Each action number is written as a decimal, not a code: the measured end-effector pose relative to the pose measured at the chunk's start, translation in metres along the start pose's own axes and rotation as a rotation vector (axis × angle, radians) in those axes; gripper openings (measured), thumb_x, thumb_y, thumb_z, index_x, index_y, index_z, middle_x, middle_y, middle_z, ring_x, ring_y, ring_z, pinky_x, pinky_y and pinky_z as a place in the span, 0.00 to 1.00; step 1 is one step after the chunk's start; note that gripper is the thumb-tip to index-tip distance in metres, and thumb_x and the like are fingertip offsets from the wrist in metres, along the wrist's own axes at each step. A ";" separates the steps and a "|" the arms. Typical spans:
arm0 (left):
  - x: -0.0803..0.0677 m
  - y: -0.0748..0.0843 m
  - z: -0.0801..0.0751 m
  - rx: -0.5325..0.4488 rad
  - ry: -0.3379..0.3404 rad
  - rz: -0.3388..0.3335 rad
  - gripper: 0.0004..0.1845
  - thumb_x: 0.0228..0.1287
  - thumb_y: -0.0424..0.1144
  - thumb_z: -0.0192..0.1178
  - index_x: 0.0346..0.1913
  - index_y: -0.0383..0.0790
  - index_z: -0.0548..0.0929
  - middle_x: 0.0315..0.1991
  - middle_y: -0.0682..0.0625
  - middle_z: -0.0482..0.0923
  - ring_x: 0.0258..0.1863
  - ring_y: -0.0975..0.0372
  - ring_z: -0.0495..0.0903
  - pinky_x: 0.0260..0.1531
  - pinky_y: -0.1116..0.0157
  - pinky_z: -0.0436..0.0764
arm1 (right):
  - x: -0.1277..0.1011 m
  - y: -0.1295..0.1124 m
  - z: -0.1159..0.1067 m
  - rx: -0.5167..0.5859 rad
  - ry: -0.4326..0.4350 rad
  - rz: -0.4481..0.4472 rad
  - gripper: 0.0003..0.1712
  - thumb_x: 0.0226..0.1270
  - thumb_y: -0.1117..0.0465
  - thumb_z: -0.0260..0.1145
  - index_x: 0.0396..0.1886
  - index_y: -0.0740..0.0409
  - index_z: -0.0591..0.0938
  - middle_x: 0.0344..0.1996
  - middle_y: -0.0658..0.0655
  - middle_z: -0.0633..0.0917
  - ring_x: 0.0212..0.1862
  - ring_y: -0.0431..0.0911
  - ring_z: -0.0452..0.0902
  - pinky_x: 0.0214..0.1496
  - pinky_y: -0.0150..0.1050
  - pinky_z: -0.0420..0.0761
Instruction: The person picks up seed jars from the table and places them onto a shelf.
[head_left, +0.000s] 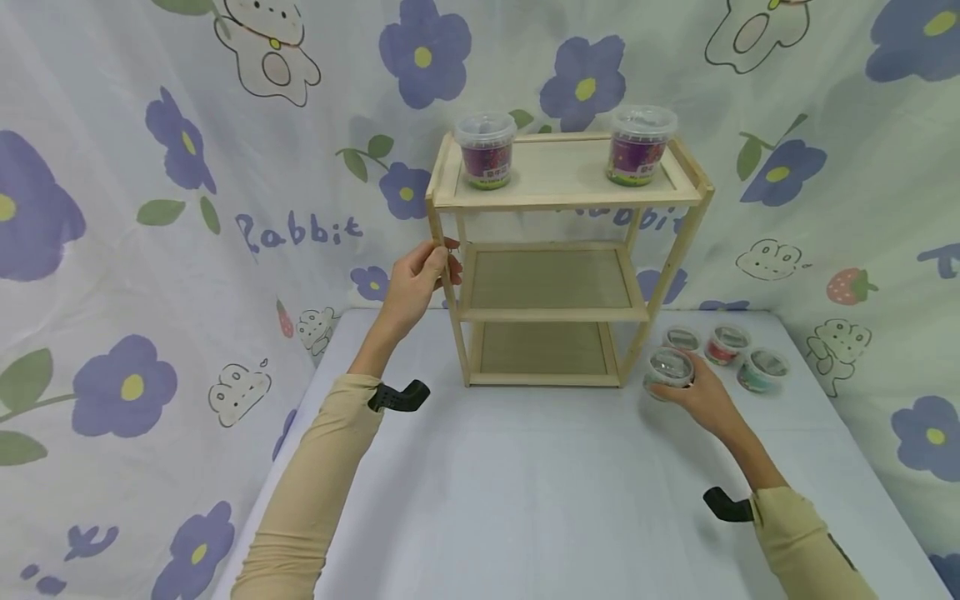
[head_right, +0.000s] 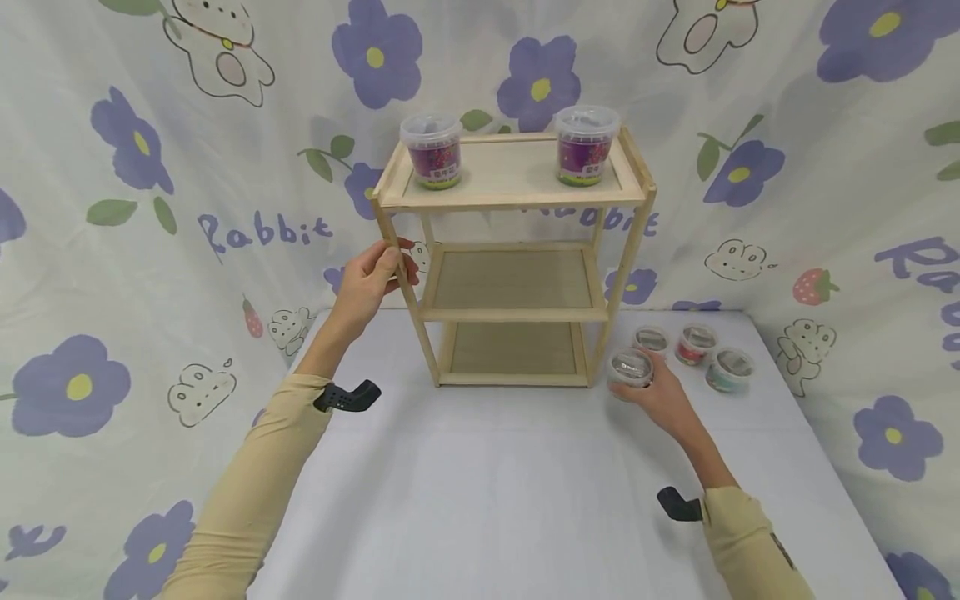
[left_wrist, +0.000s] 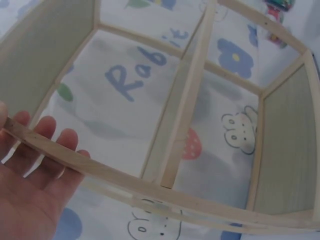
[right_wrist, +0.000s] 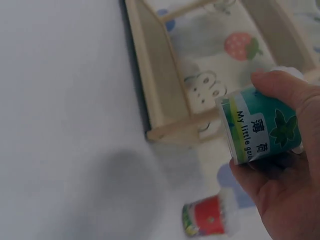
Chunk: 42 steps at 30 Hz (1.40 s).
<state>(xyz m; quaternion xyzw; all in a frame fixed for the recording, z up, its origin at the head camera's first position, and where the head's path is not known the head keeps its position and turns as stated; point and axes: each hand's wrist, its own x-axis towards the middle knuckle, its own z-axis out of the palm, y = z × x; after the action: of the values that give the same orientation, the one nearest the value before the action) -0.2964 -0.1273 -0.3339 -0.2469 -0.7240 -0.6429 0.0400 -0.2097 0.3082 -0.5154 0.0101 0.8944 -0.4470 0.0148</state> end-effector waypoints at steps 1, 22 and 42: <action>0.000 0.000 0.000 -0.001 0.000 -0.001 0.16 0.80 0.38 0.44 0.55 0.30 0.77 0.41 0.22 0.71 0.43 0.36 0.75 0.56 0.49 0.78 | 0.001 -0.006 0.000 -0.008 -0.012 -0.014 0.56 0.61 0.44 0.73 0.76 0.68 0.53 0.66 0.75 0.67 0.66 0.69 0.63 0.61 0.66 0.67; 0.002 -0.001 0.000 -0.006 0.001 0.013 0.16 0.80 0.39 0.44 0.55 0.30 0.77 0.41 0.22 0.72 0.41 0.36 0.75 0.53 0.49 0.79 | 0.032 -0.146 0.013 0.079 -0.127 -0.229 0.50 0.59 0.51 0.75 0.76 0.56 0.59 0.64 0.63 0.72 0.61 0.59 0.72 0.56 0.58 0.74; 0.007 -0.031 -0.008 -0.021 0.008 0.030 0.18 0.79 0.45 0.47 0.56 0.34 0.78 0.40 0.27 0.74 0.37 0.48 0.79 0.50 0.56 0.81 | 0.107 -0.223 0.077 0.103 -0.004 -0.280 0.52 0.57 0.53 0.75 0.75 0.60 0.58 0.65 0.66 0.71 0.63 0.59 0.71 0.62 0.57 0.73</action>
<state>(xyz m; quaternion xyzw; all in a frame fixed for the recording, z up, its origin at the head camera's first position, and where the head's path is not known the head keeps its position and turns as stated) -0.3178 -0.1341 -0.3583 -0.2555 -0.7133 -0.6507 0.0498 -0.3225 0.1128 -0.3870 -0.1146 0.8628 -0.4902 -0.0464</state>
